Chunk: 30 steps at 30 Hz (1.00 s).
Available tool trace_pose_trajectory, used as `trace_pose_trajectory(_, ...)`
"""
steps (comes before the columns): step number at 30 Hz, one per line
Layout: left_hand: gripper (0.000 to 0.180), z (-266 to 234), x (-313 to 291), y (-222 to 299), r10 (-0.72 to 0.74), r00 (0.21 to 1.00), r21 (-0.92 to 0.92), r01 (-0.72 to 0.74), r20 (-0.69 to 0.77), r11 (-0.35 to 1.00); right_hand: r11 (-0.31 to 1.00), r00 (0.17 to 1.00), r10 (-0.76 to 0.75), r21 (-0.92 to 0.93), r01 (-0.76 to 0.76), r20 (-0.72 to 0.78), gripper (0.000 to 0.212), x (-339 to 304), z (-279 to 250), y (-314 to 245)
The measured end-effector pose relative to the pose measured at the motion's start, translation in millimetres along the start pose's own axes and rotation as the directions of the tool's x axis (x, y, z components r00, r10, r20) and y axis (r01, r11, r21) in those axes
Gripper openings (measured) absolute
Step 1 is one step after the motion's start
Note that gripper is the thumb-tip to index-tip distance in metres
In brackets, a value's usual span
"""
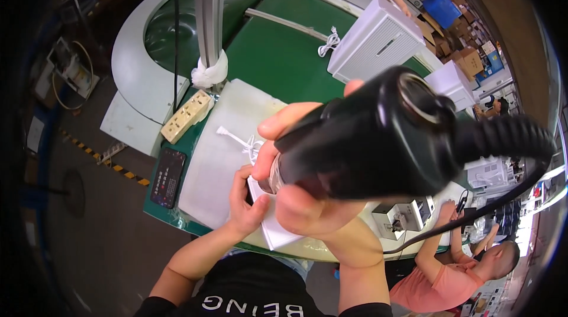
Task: Assembling a white plastic housing for an electronic device using an electric screwdriver.
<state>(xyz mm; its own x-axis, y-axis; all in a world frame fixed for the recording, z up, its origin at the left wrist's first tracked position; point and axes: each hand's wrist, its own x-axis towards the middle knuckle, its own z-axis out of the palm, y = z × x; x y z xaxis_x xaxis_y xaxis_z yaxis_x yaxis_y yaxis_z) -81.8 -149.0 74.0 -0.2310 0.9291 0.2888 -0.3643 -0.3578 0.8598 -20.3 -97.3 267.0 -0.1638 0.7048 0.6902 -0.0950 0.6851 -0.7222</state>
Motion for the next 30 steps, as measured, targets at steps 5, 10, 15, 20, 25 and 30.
trace_pose_trajectory(5, 0.056, -28.4, 4.2, -1.7, -0.014, 0.981, 0.147, -0.015, 0.191, 0.989, 0.997, 0.982, -0.034, 0.068, 0.047, -0.183, 0.072, 1.6, -35.0, -35.6)
trace_pose_trajectory(10, 0.081, -66.6, 15.3, 0.2, -0.388, 0.827, 0.394, 0.225, 0.406, 0.891, 0.997, 0.938, -0.078, -0.014, 0.078, -0.337, 0.060, -26.2, -116.5, -91.8)
trace_pose_trajectory(15, 0.077, -47.3, 18.7, -0.6, -0.543, 0.780, 0.374, 0.425, 0.310, 0.824, 0.978, 0.890, 0.208, 0.103, -0.182, -0.405, 0.056, -55.7, -191.0, -112.3)
trace_pose_trajectory(20, 0.078, -15.6, 36.2, 2.9, -0.489, 0.848, 0.250, 0.438, 0.203, 0.864, 0.880, 0.894, 0.373, 0.401, -0.256, -0.247, 0.063, -82.2, -253.7, -118.5)
trace_pose_trajectory(25, 0.054, 3.2, 78.6, 22.2, -0.478, 0.879, 0.055, 0.477, -0.005, 0.877, 0.838, 0.788, -0.130, 0.358, 0.412, -0.601, 0.055, -118.0, -277.2, -45.4)
trace_pose_trajectory(30, 0.044, 16.4, 137.6, 64.7, -0.393, 0.918, -0.115, 0.385, -0.059, 0.916, 0.802, 0.744, -0.046, 0.419, 0.426, -0.667, 0.055, -126.0, -292.6, -9.1)
